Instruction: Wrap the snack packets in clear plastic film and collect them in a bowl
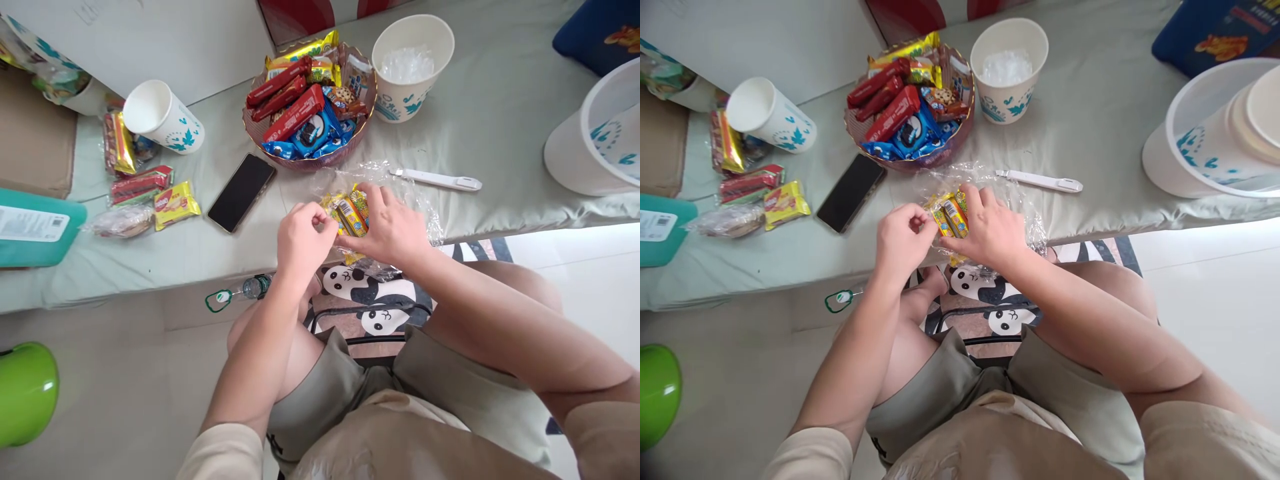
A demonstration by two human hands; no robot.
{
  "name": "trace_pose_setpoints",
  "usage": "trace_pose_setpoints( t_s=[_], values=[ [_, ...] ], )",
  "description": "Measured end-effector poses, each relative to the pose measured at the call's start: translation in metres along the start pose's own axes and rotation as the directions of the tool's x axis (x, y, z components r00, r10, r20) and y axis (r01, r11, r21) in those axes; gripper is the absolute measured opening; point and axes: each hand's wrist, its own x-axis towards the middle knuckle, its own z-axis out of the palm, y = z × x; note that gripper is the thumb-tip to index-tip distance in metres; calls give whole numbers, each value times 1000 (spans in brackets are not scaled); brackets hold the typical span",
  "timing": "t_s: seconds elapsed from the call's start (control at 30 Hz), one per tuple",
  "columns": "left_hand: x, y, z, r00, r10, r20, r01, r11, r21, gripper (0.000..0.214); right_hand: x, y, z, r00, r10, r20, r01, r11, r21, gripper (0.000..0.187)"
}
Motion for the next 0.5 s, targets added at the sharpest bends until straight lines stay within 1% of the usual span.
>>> trace_pose_setpoints(
  t_s=[0.1, 0.2, 0.27, 0.3, 0.37, 0.4, 0.43, 0.47, 0.5],
  values=[
    [-2, -15, -20, 995, -102, -18, 99, 986, -131, 19, 0, 1, -2, 1000, -11, 16, 11, 1000, 0, 91],
    [-1, -36, -36, 971, -220, -96, 203, 966, -160, 24, 0, 0, -4, 999, 3, 34, -4, 1000, 19, 89],
    [3, -48, -40, 946, -297, -134, 271, 946, -179, 25, 1, 0, -5, 999, 11, 33, -12, 999, 35, 87],
    [5, -51, -40, 939, -306, -157, 273, 941, -200, 21, 1, -1, -5, 1000, 11, 29, -12, 999, 40, 87],
    [10, -53, -33, 943, -265, -200, 213, 945, -250, 9, 1, -1, -5, 1000, 7, 23, -8, 999, 44, 86],
    [13, -51, -28, 950, -229, -210, 172, 950, -260, 14, 1, -1, -4, 1000, 6, 22, -7, 999, 43, 86],
    [15, -48, -23, 960, -190, -204, 137, 959, -248, 26, 1, -1, -4, 1000, 3, 21, -4, 999, 41, 85],
    [17, -44, -19, 970, -155, -187, 114, 970, -215, 34, 1, 0, -4, 1000, 3, 20, -3, 999, 37, 85],
    [19, -41, -15, 977, -128, -169, 99, 980, -172, 33, 1, 0, -4, 1000, 1, 18, -1, 999, 33, 84]
  ],
)
